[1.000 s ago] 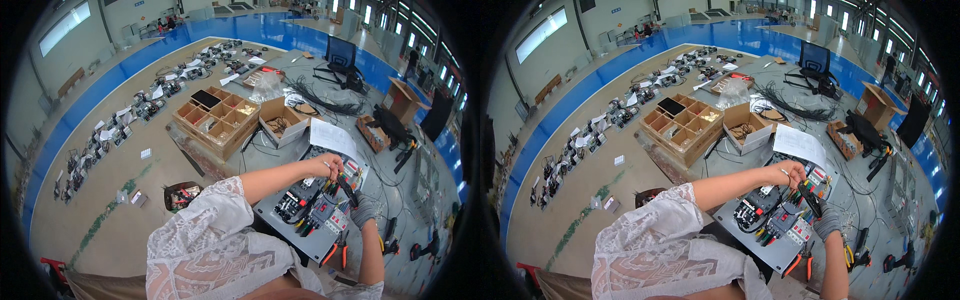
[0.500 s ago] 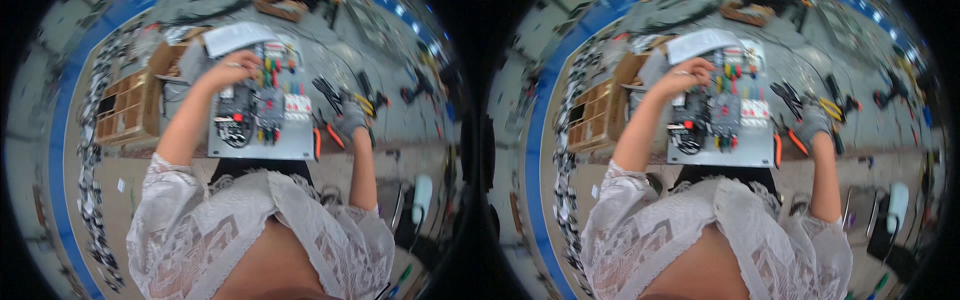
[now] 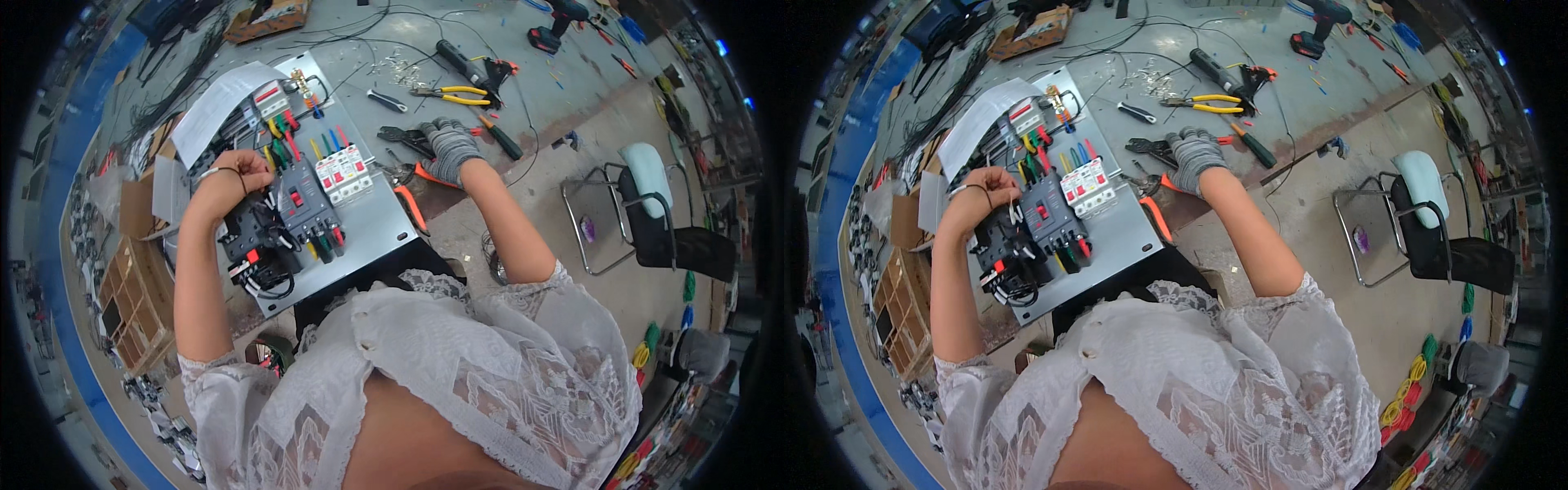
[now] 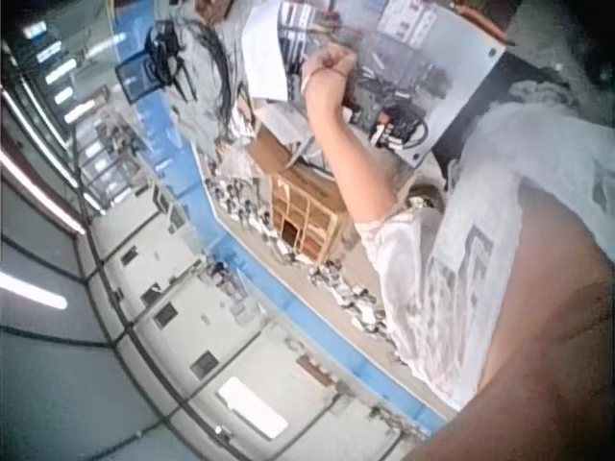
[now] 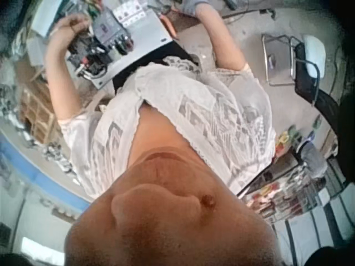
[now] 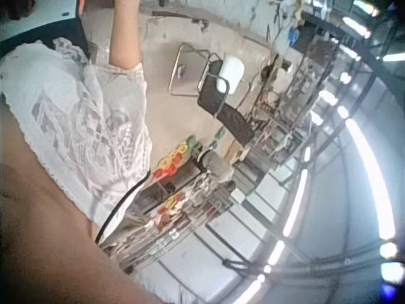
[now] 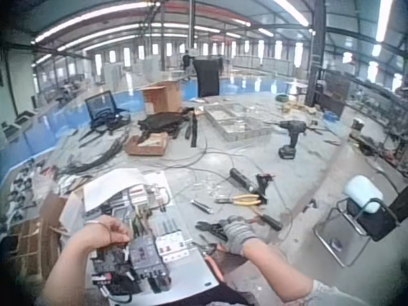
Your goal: The person is assembling an electrical control panel. They strip wire ends with pliers, insert them into terminal blocks, and tighten the connections with a screwdriver. The person works on a single panel throughout the clip.
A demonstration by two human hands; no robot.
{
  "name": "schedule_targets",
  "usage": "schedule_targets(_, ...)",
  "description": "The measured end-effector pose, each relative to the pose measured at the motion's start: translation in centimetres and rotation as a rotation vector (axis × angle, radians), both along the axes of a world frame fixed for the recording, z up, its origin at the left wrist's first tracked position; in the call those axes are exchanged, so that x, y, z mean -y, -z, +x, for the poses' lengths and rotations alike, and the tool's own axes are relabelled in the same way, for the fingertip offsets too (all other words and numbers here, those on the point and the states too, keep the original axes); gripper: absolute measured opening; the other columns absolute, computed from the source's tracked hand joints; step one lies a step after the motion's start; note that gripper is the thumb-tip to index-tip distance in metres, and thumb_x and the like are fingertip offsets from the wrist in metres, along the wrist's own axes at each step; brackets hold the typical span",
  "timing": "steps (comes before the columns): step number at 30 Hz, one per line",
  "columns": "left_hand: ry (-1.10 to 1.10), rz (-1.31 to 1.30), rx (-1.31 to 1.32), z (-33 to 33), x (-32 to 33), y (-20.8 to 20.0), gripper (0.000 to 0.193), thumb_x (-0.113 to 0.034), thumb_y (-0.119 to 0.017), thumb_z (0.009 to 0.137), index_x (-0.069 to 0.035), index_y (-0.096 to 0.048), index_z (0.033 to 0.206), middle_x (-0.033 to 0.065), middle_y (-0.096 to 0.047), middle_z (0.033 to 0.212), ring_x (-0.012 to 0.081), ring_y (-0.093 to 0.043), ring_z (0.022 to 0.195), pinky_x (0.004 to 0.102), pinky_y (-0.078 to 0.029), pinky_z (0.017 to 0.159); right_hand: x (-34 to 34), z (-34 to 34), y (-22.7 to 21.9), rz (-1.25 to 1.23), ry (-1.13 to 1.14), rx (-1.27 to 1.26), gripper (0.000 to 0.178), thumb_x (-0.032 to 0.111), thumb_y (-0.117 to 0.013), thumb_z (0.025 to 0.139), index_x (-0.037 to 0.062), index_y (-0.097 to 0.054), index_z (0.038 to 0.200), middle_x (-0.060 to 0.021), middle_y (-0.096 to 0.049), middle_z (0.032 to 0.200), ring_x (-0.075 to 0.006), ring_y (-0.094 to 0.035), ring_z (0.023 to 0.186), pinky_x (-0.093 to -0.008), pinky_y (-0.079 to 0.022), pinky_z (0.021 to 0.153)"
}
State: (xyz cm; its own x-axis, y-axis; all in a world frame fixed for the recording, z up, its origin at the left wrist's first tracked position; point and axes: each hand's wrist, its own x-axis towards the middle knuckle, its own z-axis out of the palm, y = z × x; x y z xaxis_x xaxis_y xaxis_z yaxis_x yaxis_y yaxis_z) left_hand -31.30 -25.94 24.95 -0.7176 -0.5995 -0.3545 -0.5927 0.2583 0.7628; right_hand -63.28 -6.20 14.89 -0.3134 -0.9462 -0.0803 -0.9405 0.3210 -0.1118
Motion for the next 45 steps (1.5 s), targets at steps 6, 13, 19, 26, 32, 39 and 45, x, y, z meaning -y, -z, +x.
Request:
schedule_targets(6, -0.038, 0.139, -0.14, 0.1, -0.6, 0.4, 0.005, -0.001, -0.063, 0.082, -0.001, -0.059, 0.082, 0.0056, -0.066, 0.078, 0.0095, -0.057, 0.067, 0.0223, -0.047, 0.064, 0.6, -2.6, -3.4, -0.046, -0.081, 0.298, 0.061, 0.036, -0.071, 0.074, 0.0071, -0.053, 0.125, -0.0149, -0.056, 0.123, -0.0323, -0.052, 0.115, -0.0386, -0.042, 0.097)
schedule_targets(13, -0.08, 0.189, -0.197, 0.8, -0.2, 0.6, 0.004, 0.0, -0.063, 0.083, -0.001, -0.06, 0.085, 0.0066, -0.066, 0.08, 0.0114, -0.06, 0.071, 0.0246, -0.049, 0.067, 12.9, -6.4, 1.5, -0.312, 0.003, 0.156, 0.024, 0.022, -0.062, 0.082, 0.0063, -0.064, 0.1, -0.0177, -0.066, 0.097, -0.032, -0.063, 0.088, -0.0405, -0.049, 0.078)
schedule_targets(19, 0.0, -0.057, -0.188, 0.0, 0.7, 2.7, 0.008, -0.009, -0.068, 0.078, -0.005, -0.063, 0.084, 0.0028, -0.064, 0.076, 0.013, -0.06, 0.072, 0.0292, -0.051, 0.067, 17.3, -12.3, 13.0, -0.367, 0.051, 0.619, 0.02, 0.013, -0.061, 0.083, 0.002, -0.062, 0.099, -0.0127, -0.064, 0.094, -0.0231, -0.058, 0.087, -0.0371, -0.046, 0.08)
schedule_targets(26, 0.046, -0.058, -0.22, -0.6, 0.4, 2.4, 0.01, -0.009, -0.069, 0.075, -0.002, -0.063, 0.071, 0.0057, -0.068, 0.068, 0.0133, -0.064, 0.059, 0.0291, -0.049, 0.054, 19.8, -13.0, 9.8, 0.013, 0.084, -0.004, 0.024, 0.013, -0.065, 0.077, 0.0019, -0.063, 0.098, -0.0209, -0.066, 0.093, -0.0333, -0.063, 0.082, -0.04, -0.05, 0.075)
schedule_targets(32, 0.077, -0.049, -0.251, -1.2, 0.6, 1.8, 0.011, -0.008, -0.068, 0.076, -0.001, -0.062, 0.071, 0.0071, -0.068, 0.068, 0.0135, -0.065, 0.059, 0.0288, -0.049, 0.054, 23.4, -12.6, 10.4, 0.307, 0.053, -0.325, 0.023, 0.015, -0.062, 0.08, 0.005, -0.068, 0.1, -0.0202, -0.065, 0.107, -0.0344, -0.064, 0.095, -0.0417, -0.052, 0.08)
schedule_targets(39, 0.063, -0.02, -0.243, -1.0, 0.7, 1.8, 0.012, -0.008, -0.066, 0.079, 0.0, -0.061, 0.071, 0.0078, -0.068, 0.068, 0.0143, -0.065, 0.058, 0.029, -0.05, 0.054, 22.3, -11.5, 8.4, 0.286, 0.057, -0.244, 0.029, 0.013, -0.061, 0.079, 0.0038, -0.062, 0.107, -0.0208, -0.063, 0.108, -0.0305, -0.062, 0.095, -0.0391, -0.051, 0.079)
schedule_targets(45, 0.052, 0.002, -0.277, -1.1, 0.6, 2.3, 0.006, -0.005, -0.062, 0.08, 0.001, -0.061, 0.079, 0.0085, -0.068, 0.068, 0.0147, -0.065, 0.058, 0.029, -0.05, 0.053, 19.1, -13.9, 8.1, 0.031, 0.092, -0.043, 0.011, 0.012, -0.058, 0.083, 0.0026, -0.059, 0.09, -0.0115, -0.065, 0.088, -0.0176, -0.053, 0.071, -0.0339, -0.047, 0.063)
